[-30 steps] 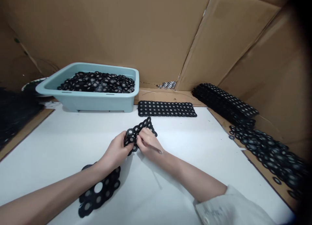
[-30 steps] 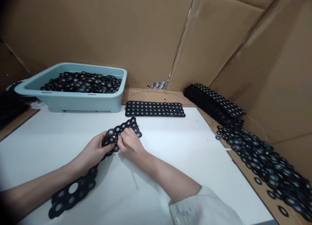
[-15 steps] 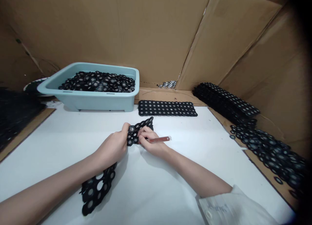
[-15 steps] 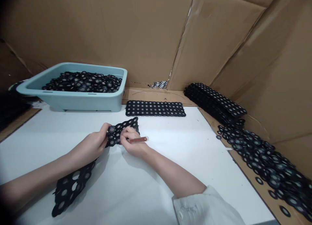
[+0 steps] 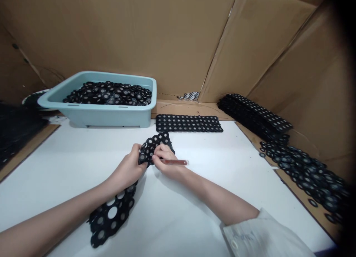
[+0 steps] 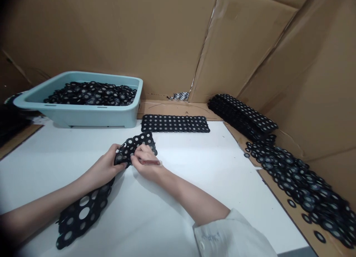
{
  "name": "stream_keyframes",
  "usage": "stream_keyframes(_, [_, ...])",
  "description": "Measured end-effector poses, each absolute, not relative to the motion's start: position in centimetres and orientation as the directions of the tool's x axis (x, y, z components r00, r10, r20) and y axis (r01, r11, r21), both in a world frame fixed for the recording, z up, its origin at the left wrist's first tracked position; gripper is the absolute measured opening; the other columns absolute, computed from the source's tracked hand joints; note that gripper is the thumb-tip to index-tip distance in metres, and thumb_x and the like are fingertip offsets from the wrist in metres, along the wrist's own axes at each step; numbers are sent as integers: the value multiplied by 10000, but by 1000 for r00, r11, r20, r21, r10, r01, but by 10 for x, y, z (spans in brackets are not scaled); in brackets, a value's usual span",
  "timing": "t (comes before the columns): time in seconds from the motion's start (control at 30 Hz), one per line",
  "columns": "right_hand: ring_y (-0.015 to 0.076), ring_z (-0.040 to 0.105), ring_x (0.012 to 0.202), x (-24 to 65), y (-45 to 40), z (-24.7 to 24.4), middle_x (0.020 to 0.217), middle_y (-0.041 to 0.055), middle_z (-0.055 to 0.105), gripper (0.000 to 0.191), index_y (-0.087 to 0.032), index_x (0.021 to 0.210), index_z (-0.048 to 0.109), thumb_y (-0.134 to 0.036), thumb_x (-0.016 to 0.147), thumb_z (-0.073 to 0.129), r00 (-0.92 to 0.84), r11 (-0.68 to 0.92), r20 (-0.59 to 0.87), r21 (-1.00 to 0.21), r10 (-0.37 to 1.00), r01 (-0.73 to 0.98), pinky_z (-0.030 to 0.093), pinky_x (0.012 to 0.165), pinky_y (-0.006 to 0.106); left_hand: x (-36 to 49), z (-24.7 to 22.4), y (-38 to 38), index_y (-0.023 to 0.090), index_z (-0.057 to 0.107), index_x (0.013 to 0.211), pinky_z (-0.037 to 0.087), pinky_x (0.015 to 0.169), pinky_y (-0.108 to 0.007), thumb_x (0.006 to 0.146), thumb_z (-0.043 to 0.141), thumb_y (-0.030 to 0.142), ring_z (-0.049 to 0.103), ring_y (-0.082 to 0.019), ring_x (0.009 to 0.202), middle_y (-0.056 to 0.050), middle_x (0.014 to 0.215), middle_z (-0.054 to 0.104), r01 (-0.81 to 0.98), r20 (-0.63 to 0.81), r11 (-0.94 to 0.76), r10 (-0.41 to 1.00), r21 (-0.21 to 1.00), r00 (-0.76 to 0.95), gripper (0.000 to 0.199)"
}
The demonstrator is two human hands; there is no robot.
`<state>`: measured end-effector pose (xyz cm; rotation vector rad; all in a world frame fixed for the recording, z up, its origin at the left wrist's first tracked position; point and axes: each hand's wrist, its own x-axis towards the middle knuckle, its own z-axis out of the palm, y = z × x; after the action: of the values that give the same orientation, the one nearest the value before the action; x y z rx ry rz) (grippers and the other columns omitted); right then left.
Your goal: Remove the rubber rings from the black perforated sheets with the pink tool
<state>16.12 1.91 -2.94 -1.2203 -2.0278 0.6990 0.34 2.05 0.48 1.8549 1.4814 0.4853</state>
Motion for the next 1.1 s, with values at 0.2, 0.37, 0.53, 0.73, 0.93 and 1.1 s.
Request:
stream_keyframes(0.2, [141, 427, 819, 157, 16, -30, 860, 38, 476, 218, -171, 648, 458, -187, 850, 377, -323, 449, 311, -642, 894, 621, 383, 777, 288, 0, -6, 22, 206, 374, 924, 421, 688, -318, 680, 502, 312, 578, -219, 772, -13, 807, 588, 586, -140, -24, 963, 810, 232, 295])
stream_keyframes(0.37, [138, 433, 885, 163, 16, -26, 904, 24, 477, 265, -173, 589, 430, -241, 843, 409, -344, 380, 219, -765, 913, 520, 380, 814, 288, -4, -6, 29, 196, 378, 903, 417, 655, -312, 650, 521, 305, 561, -212, 726, 9, 740, 553, 619, -138, -63, 953, 783, 271, 310])
stream_keyframes(0.53, [134, 432, 891, 166, 17, -27, 910, 23, 483, 241, -169, 604, 449, -234, 835, 424, -380, 407, 225, -755, 897, 514, 373, 827, 286, -4, -5, 30, 199, 360, 935, 415, 653, -307, 659, 516, 292, 559, -208, 729, 3, 760, 553, 639, -141, -61, 955, 767, 260, 331])
stream_keyframes(0.73, [148, 416, 791, 155, 13, -30, 843, 44, 467, 199, -165, 652, 463, -207, 837, 400, -396, 500, 305, -529, 866, 686, 373, 750, 301, 1, -6, 19, 208, 373, 946, 412, 698, -315, 681, 485, 266, 576, -216, 789, -25, 840, 592, 613, -102, -56, 970, 788, 220, 294])
stream_keyframes(0.93, [145, 434, 802, 153, 15, -30, 834, 40, 461, 226, -165, 635, 481, -223, 835, 392, -298, 430, 310, -635, 903, 642, 381, 750, 293, 1, 6, 16, 196, 426, 923, 407, 622, -266, 662, 514, 281, 565, -178, 688, 7, 756, 610, 509, -155, -5, 950, 861, 272, 289])
stream_keyframes(1.1, [141, 506, 836, 178, 29, -28, 872, 34, 521, 293, -173, 575, 519, -302, 820, 421, -181, 231, 178, -911, 967, 340, 401, 778, 284, -6, 12, 28, 180, 538, 748, 391, 609, -272, 647, 538, 355, 579, -221, 726, -19, 756, 638, 652, -176, -128, 908, 747, 380, 202])
